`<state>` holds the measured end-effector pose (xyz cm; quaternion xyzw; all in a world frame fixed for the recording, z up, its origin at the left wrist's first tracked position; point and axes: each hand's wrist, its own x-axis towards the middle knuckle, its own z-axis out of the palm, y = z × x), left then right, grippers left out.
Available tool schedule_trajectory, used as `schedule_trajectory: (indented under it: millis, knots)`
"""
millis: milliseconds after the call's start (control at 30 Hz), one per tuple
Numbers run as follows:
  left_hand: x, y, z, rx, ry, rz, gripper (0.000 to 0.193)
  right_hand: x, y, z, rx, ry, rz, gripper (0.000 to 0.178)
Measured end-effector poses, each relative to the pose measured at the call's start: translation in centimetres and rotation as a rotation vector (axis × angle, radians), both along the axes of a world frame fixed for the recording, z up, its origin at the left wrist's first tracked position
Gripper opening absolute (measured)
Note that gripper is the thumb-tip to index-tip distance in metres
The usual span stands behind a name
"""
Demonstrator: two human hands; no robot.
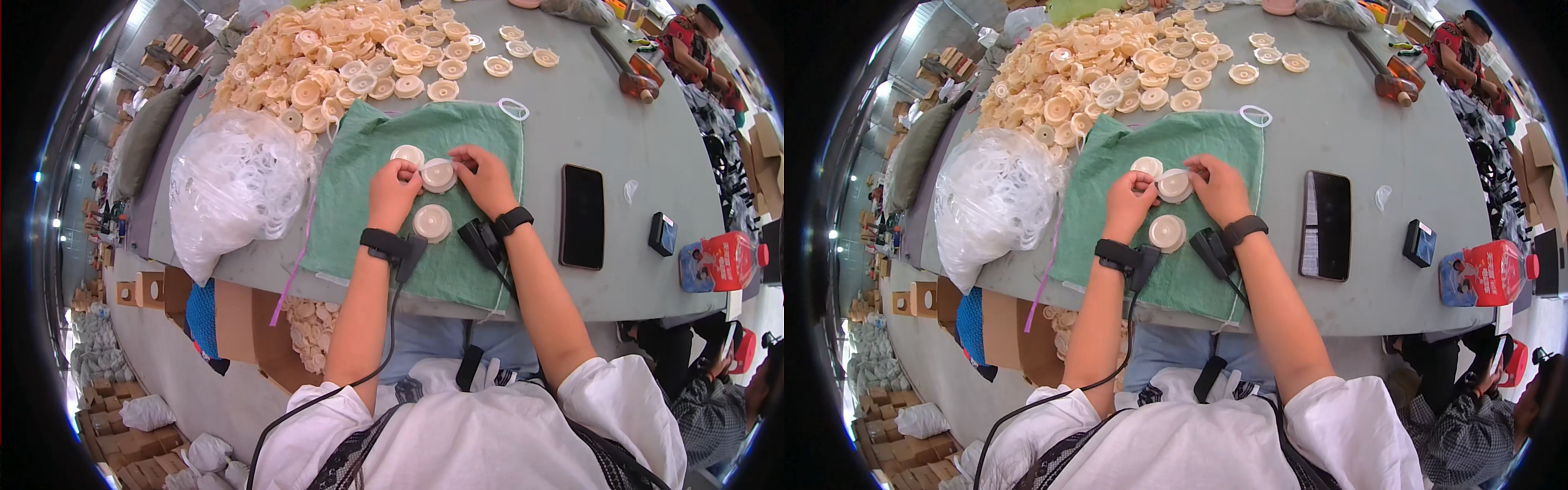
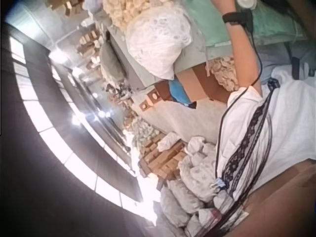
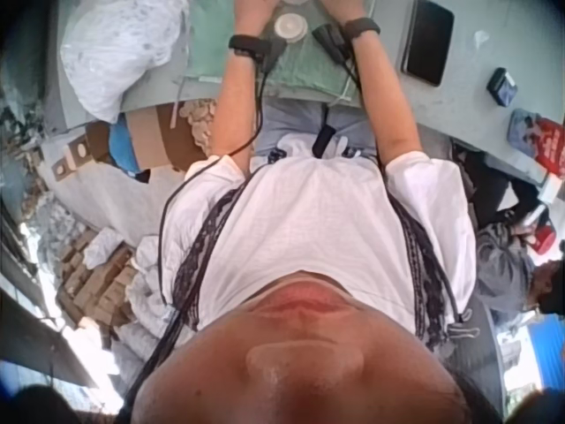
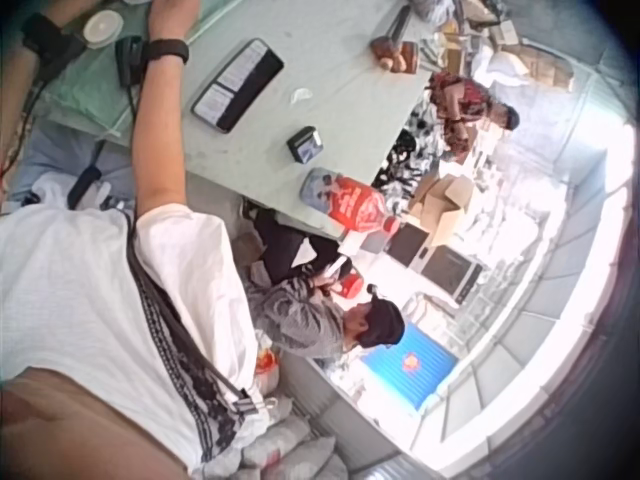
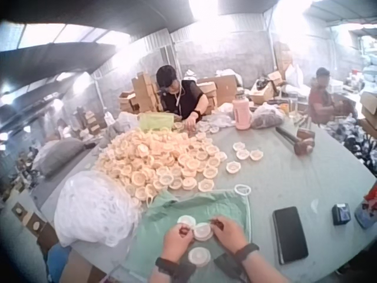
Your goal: The recorder is seen assembling plastic ring and cap components at a manufacturing workstation.
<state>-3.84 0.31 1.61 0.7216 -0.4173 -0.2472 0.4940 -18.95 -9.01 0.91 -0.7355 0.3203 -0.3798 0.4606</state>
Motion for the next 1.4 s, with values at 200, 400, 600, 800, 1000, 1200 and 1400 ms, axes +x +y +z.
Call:
schedule_trajectory:
  millis: [200, 400, 600, 800, 1000, 1200, 1400]
  knots:
    - [-0.5, -0.2, 1.0, 0.047, 0.011, 0.036, 0.012, 0.8, -0.8, -0.3, 0.080, 0.039, -0.036, 0.018]
    - [-0.9, -0.2, 1.3, 0.058, 0.031, 0.077, 0.012, 1.1, -1.1, 0.2, 0.112, 0.142, -0.100, 0.019]
    - [-0.4, -0.5, 0.7, 0.070, -0.021, 0.090, 0.010, 1.1, -0.8, 0.6, 0.078, 0.180, -0.125, 0.018]
    - [0.2, -1.1, 0.3, 0.157, -0.076, 0.069, 0.017, 1.3, -0.6, 1.0, 0.089, 0.240, -0.149, 0.017]
    - [0.5, -1.4, 0.5, 0.213, -0.101, 0.062, 0.026, 1.5, -0.8, 0.5, 0.021, 0.253, -0.171, 0.016]
    - [0.6, -1.8, 0.9, 0.266, -0.152, 0.058, 0.031, 1.6, -0.7, 0.6, 0.022, 0.326, -0.166, 0.017]
    - [0.9, -2.4, 0.5, 0.284, -0.165, 0.043, 0.033, 1.6, -0.7, 0.9, -0.029, 0.289, -0.208, 0.016]
